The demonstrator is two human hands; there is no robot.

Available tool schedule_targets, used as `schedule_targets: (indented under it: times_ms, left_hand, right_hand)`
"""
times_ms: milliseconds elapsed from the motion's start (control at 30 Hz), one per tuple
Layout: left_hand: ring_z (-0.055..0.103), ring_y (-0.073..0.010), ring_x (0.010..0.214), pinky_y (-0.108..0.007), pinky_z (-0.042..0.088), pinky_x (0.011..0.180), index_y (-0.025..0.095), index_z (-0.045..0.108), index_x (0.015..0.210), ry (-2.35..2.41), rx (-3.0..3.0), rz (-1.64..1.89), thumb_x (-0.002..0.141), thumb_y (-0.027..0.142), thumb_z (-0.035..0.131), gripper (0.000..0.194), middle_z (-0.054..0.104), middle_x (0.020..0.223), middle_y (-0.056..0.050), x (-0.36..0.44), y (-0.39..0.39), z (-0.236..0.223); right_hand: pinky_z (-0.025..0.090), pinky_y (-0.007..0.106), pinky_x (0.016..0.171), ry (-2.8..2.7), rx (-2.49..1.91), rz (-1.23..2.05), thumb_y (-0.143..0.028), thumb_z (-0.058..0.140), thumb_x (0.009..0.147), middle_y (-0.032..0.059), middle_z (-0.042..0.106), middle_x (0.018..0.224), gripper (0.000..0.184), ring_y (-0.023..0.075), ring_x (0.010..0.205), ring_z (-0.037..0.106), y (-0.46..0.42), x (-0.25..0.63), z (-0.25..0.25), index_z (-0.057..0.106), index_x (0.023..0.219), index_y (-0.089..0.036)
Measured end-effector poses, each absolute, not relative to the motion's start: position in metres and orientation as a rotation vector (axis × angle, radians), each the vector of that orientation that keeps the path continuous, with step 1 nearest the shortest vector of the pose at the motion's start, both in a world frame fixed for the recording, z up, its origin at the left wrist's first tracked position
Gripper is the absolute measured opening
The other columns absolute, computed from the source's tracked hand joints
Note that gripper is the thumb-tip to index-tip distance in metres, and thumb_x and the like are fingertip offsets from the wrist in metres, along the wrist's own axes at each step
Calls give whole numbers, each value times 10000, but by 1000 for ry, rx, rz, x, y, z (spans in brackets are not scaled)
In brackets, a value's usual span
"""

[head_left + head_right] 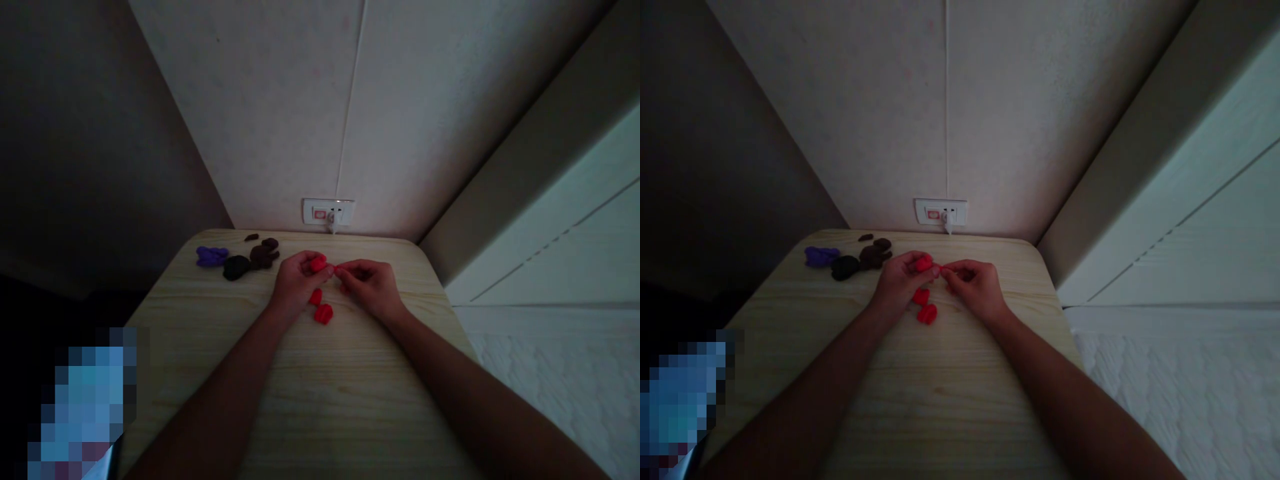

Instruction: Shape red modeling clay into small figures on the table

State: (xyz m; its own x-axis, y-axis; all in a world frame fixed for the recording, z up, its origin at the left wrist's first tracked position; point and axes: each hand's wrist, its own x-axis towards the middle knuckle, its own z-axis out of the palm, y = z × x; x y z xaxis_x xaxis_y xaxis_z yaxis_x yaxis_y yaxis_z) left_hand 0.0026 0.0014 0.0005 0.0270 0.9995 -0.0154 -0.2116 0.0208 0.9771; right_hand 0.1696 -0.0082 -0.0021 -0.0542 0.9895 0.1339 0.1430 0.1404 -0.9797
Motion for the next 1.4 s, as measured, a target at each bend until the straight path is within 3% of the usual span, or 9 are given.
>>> schedule_targets:
  times_ms: [267, 667, 1067, 1400]
  left_hand:
    - [671, -142, 738, -239, 528, 664, 149, 683, 852, 1051, 1087, 1252, 592, 287, 910, 372, 719, 820, -34, 3, 2, -1]
    - [640, -133, 689, -238, 520, 631, 155, 691, 837, 1059, 1120, 1239, 591, 278, 899, 345, 685, 768, -12, 2, 1, 0]
    - [602, -118, 653, -225, 485, 590, 149, 685, 817, 1046, 1093, 1213, 579, 295, 898, 352, 665, 732, -4, 1, 0, 2]
    - [606, -114, 642, -221, 478, 585, 150, 680, 821, 1021, 1060, 1218, 577, 277, 894, 348, 666, 733, -6, 1, 1, 1]
  right_hand:
    - [497, 242, 459, -1370, -1247, 1098, -539, 816, 709, 60, 712, 592, 432, 146, 473, 616, -9, 169, 4, 784, 828, -126]
    - [468, 236, 455, -1447, -1232, 1034, -416, 768, 754, 42, 702, 595, 263, 141, 481, 605, -9, 172, 0, 777, 780, -154]
    - [465, 242, 464, -1415, -1190, 1084, -418, 807, 710, 21, 668, 577, 277, 142, 480, 593, -6, 169, -1, 688, 765, -174]
    - [405, 253, 457, -1578, -1256, 836, -377, 718, 817, 34, 675, 598, 224, 140, 492, 552, -12, 169, -2, 777, 857, -164]
